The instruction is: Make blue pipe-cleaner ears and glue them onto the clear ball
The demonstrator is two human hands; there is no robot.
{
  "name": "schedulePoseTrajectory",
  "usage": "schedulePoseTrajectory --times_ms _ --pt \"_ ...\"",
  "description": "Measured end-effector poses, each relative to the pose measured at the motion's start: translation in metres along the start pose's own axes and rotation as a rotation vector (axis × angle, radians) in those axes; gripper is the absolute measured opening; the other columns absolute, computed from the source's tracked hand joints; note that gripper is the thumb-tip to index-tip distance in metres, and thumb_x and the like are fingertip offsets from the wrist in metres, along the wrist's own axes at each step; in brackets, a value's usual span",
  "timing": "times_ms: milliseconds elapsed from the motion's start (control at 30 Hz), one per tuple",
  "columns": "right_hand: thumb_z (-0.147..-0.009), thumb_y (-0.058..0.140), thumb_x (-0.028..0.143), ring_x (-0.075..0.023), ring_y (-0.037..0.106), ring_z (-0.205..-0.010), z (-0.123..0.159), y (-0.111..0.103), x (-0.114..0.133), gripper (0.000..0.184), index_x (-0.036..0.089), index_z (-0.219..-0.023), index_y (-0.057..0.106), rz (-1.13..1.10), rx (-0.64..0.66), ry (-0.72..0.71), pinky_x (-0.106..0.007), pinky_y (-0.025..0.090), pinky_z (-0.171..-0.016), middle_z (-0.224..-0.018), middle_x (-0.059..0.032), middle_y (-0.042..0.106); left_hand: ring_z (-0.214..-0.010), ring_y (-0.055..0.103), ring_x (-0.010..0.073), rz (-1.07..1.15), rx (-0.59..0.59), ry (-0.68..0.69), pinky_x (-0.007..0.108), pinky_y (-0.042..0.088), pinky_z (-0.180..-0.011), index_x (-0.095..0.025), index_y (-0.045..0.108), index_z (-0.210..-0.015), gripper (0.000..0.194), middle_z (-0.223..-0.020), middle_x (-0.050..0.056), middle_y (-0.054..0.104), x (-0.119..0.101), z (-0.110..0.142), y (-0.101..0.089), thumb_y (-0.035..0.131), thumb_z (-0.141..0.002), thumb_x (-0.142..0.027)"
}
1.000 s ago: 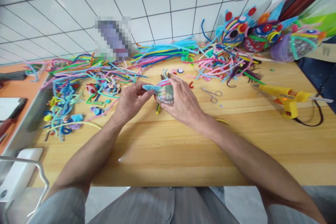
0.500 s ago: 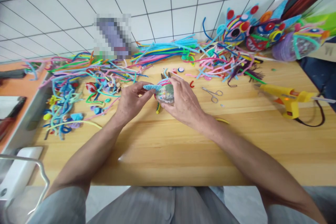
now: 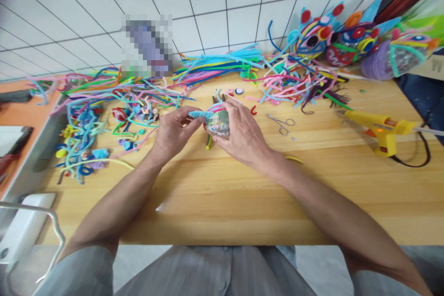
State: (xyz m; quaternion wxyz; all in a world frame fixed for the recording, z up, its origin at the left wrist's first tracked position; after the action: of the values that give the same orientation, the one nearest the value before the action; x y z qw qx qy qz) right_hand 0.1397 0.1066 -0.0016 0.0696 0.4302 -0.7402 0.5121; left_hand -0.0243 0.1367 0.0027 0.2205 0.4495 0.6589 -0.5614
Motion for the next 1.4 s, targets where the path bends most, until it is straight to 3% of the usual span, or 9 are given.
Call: schedulePoseTrajectory --times_ms 733,1033,1233,1400 --pt "-0.092 0.076 0.041 -0.0407 0.049 -0.153 0.0007 0.0020 -0.0031 0.075 0.026 -0.155 0.041 0.000 0.004 0.015 -0.070 0.045 -0.122 -0.161 -0.0193 0.053 -0.076 0.072 0.0149 0.054 0.004 -0.018 0.025 0.060 -0.072 -0.018 0.075 -0.092 0.022 -0.091 0.005 0.079 0.0034 -0.0011 0.0035 0.071 -0.095 -0.040" --pt "-0.092 0.076 0.043 -0.0406 0.049 -0.153 -0.0009 -0.0008 -0.0007 0.072 0.027 -0.154 0.042 -0.005 0.010 0.012 -0.070 0.046 -0.122 -0.162 -0.0184 0.054 -0.081 0.074 0.0158 0.124 0.103 -0.020 0.026 0.060 -0.072 -0.019 0.070 -0.103 0.023 -0.096 0.005 0.078 -0.0014 -0.0025 0.0015 0.074 -0.092 -0.038" --pt "-0.094 0.075 0.042 -0.0383 0.050 -0.153 -0.0005 -0.0015 0.0018 0.069 0.024 -0.153 0.043 0.017 -0.018 -0.022 -0.067 0.048 -0.121 -0.161 -0.0205 0.054 -0.078 0.070 0.0149 -0.010 0.094 0.024 0.024 0.055 -0.068 -0.018 0.070 -0.092 0.009 -0.086 0.004 0.075 -0.0043 -0.0036 -0.0008 0.069 -0.089 -0.026" --pt "-0.093 0.076 0.041 -0.0400 0.051 -0.151 0.0005 0.0002 -0.0007 0.070 0.024 -0.153 0.044 0.003 -0.028 -0.028 -0.068 0.047 -0.121 -0.161 -0.0206 0.054 -0.076 0.070 0.0147 -0.033 0.067 0.012 0.024 0.055 -0.068 -0.018 0.072 -0.092 0.012 -0.083 0.003 0.075 0.0000 -0.0055 0.0007 0.067 -0.091 -0.029"
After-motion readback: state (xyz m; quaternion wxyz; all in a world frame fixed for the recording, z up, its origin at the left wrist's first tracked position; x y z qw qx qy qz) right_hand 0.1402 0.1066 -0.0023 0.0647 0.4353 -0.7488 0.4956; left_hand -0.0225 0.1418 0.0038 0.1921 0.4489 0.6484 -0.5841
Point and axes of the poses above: each hand's wrist, its own z-axis away from the middle knuckle, its own y-axis out of the palm, x = y × z, the point moved 10 cm from there along -z, towards the middle knuckle
